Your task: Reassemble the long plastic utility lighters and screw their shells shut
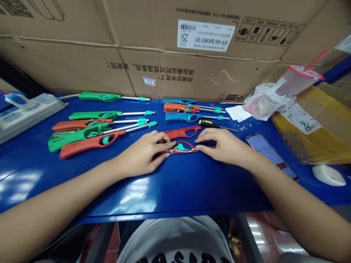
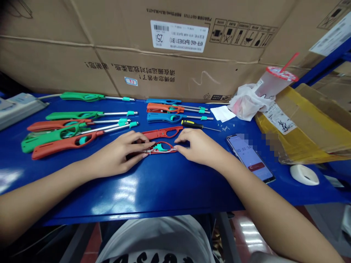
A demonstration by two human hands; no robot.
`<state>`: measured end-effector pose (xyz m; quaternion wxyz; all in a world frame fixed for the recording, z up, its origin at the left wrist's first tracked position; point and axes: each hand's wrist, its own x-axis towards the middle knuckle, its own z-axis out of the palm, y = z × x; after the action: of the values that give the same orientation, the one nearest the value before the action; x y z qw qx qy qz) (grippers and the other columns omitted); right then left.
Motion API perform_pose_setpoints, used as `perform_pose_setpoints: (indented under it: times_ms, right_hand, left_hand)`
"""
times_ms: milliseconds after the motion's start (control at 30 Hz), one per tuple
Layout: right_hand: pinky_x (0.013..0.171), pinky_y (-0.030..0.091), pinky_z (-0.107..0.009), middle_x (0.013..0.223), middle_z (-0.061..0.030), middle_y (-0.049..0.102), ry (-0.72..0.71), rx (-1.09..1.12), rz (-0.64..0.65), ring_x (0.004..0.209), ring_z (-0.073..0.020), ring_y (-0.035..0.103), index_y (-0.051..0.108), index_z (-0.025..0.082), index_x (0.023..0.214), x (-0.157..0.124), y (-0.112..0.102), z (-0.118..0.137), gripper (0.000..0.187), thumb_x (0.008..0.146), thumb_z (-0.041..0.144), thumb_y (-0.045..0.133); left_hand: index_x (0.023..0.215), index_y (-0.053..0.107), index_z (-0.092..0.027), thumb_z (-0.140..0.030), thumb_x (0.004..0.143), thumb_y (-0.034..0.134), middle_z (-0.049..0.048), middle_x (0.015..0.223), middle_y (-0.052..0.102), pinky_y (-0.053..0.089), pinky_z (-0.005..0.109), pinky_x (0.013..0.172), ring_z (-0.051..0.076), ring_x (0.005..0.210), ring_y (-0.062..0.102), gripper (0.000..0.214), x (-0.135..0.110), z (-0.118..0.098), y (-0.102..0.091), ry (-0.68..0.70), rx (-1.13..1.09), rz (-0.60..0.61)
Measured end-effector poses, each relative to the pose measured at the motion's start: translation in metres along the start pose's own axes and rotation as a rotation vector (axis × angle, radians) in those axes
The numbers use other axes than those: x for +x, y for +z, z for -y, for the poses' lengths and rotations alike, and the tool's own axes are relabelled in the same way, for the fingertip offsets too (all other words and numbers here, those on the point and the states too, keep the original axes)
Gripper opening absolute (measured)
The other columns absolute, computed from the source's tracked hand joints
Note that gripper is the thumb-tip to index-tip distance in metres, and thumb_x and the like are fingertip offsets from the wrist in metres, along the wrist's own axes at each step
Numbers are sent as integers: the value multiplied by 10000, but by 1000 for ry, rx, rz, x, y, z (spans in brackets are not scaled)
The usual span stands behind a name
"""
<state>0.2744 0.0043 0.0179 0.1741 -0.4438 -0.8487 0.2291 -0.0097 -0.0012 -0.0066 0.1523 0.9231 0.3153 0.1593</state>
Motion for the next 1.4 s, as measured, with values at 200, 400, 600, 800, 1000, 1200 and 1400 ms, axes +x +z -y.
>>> perform_pose_setpoints:
  times_ms: [200, 400, 600, 800, 1000, 1200, 1400]
  right_hand:
    - [747, 484, -323, 961, -63, 685, 9, -144, 29, 832, -188, 626, 701, 173, 930, 7, 3, 19, 90, 920, 237, 638]
    - [675, 428, -265, 933, -29, 644, -49, -11, 8, 734, -131, 553, 667, 182, 968, -3, 14, 5, 75, 925, 242, 656]
    - [775, 438, -293, 1024, -41, 637, -86, -38, 81, 893, -166, 602, 703, 193, 987, -2, 14, 0, 74, 967, 238, 647]
    - [686, 420, -266, 899, -9, 626, -24, 108, 3, 725, -112, 545, 757, 193, 876, 1, 20, -2, 61, 912, 210, 710]
    - [663, 422, -263, 895, -5, 635, -10, 94, -22, 713, -110, 542, 753, 197, 884, 2, 21, -4, 64, 911, 222, 701]
    - [744, 460, -292, 1041, -40, 664, -148, -151, 21, 874, -170, 653, 718, 188, 976, -2, 19, -2, 129, 955, 311, 682]
    - [730, 459, -286, 1038, -36, 674, -200, -256, 12, 864, -165, 674, 706, 193, 951, 0, 19, 0, 190, 1022, 311, 576]
  left_hand:
    - [1431, 570, -165, -251, 1005, 533, 141, 1292, 631, 500, 435, 963, 268, 1115, 595, 436, -2, -2, -1, 12, 85, -27]
    - [1235, 702, -217, -239, 1012, 540, 95, 1165, 655, 489, 377, 878, 226, 1006, 597, 276, -4, -12, -4, 99, 126, -98]
    - [1303, 685, -177, -223, 1032, 519, 112, 1186, 677, 501, 380, 832, 236, 990, 593, 321, -3, -16, 0, 146, 172, -47]
    - [1298, 687, -162, -220, 1032, 523, 117, 1191, 682, 524, 386, 859, 236, 1001, 592, 318, -2, -15, 2, 131, 146, -53]
    - [1309, 679, -166, -231, 1030, 523, 119, 1197, 684, 528, 389, 859, 238, 1005, 591, 326, -2, -16, 2, 115, 150, -52]
    - [1308, 684, -178, -222, 1033, 511, 113, 1192, 683, 529, 388, 856, 234, 1008, 594, 327, -1, -15, 2, 118, 158, -51]
    - [1325, 674, -175, -222, 1032, 510, 117, 1203, 673, 524, 401, 866, 243, 1024, 592, 339, -1, -16, 2, 117, 151, -37]
